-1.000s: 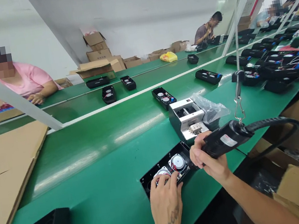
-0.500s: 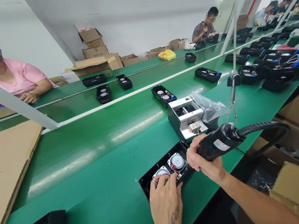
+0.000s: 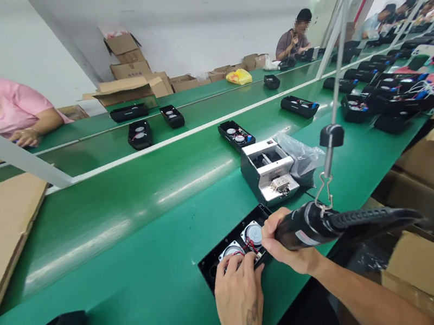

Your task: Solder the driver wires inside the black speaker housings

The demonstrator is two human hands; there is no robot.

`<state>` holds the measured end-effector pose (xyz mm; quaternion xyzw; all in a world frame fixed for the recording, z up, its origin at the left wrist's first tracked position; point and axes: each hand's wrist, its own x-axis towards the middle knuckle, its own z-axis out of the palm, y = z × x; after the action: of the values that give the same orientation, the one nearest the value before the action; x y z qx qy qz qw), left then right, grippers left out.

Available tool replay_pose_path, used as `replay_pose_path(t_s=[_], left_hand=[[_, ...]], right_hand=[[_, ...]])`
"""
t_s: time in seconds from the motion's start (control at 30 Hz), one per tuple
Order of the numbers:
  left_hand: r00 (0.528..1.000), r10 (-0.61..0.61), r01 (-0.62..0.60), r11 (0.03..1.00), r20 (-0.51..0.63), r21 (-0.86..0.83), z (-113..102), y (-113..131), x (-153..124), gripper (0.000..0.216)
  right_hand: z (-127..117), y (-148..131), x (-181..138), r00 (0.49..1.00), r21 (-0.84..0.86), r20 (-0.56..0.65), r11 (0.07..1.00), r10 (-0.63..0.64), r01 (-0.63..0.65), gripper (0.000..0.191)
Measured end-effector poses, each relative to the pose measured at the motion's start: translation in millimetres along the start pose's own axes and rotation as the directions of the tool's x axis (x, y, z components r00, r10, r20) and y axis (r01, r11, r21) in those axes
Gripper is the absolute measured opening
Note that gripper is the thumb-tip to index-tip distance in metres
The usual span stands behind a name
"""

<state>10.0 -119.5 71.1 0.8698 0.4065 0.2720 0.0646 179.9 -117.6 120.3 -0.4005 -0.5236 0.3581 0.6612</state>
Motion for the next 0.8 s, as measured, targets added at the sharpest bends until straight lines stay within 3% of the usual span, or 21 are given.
replay_pose_path(t_s=[0.17, 0.23, 0.3, 0.4, 0.47, 0.53, 0.63, 0.7, 0.77, 0.8], left_hand=[[0.992, -0.028, 0.036, 0.997, 0.123, -0.066, -17, -14, 13, 0.014], [0.977, -0.092, 0.133, 0.969, 0.194, -0.209, -30, -29, 25, 0.023], [0.949, -0.208, 0.279, 0.905, 0.236, -0.323, -41, -49, 40, 0.027], [0.906, -0.384, 0.422, 0.836, 0.177, -0.351, -50, -84, 59, 0.028], [0.889, -0.435, 0.457, 0.815, 0.144, -0.358, -48, -104, 66, 0.039], [0.880, -0.454, 0.471, 0.792, 0.141, -0.390, -44, -117, 67, 0.052], [0.869, -0.482, 0.479, 0.758, 0.115, -0.442, -36, -124, 62, 0.058], [0.867, -0.489, 0.473, 0.743, 0.098, -0.474, -33, -124, 57, 0.055], [0.868, -0.490, 0.459, 0.727, 0.082, -0.510, -30, -122, 52, 0.052], [0.868, -0.492, 0.452, 0.719, 0.072, -0.529, -29, -122, 50, 0.051]], right_hand=[[-1, -18, 21, 0.993, 0.197, -0.121, 0.980, 0.010, 0.014, 0.022], [-11, -30, 34, 0.961, 0.268, -0.276, 0.960, -0.005, 0.082, 0.029], [-29, -39, 44, 0.895, 0.255, -0.445, 0.952, -0.039, 0.168, 0.033], [-65, -34, 47, 0.824, 0.079, -0.562, 0.987, -0.073, 0.141, 0.036], [-90, -18, 41, 0.819, -0.129, -0.570, 0.992, -0.064, -0.012, 0.036], [-112, 2, 31, 0.834, -0.353, -0.549, 0.920, -0.057, -0.170, 0.040], [-131, 28, 14, 0.840, -0.519, -0.510, 0.844, -0.184, -0.130, 0.061], [-133, 40, 0, 0.790, -0.629, -0.504, 0.775, -0.348, -0.059, 0.070], [-127, 50, -16, 0.762, -0.697, -0.485, 0.716, -0.429, -0.040, 0.060], [-120, 54, -24, 0.787, -0.693, -0.465, 0.720, -0.404, -0.040, 0.051]])
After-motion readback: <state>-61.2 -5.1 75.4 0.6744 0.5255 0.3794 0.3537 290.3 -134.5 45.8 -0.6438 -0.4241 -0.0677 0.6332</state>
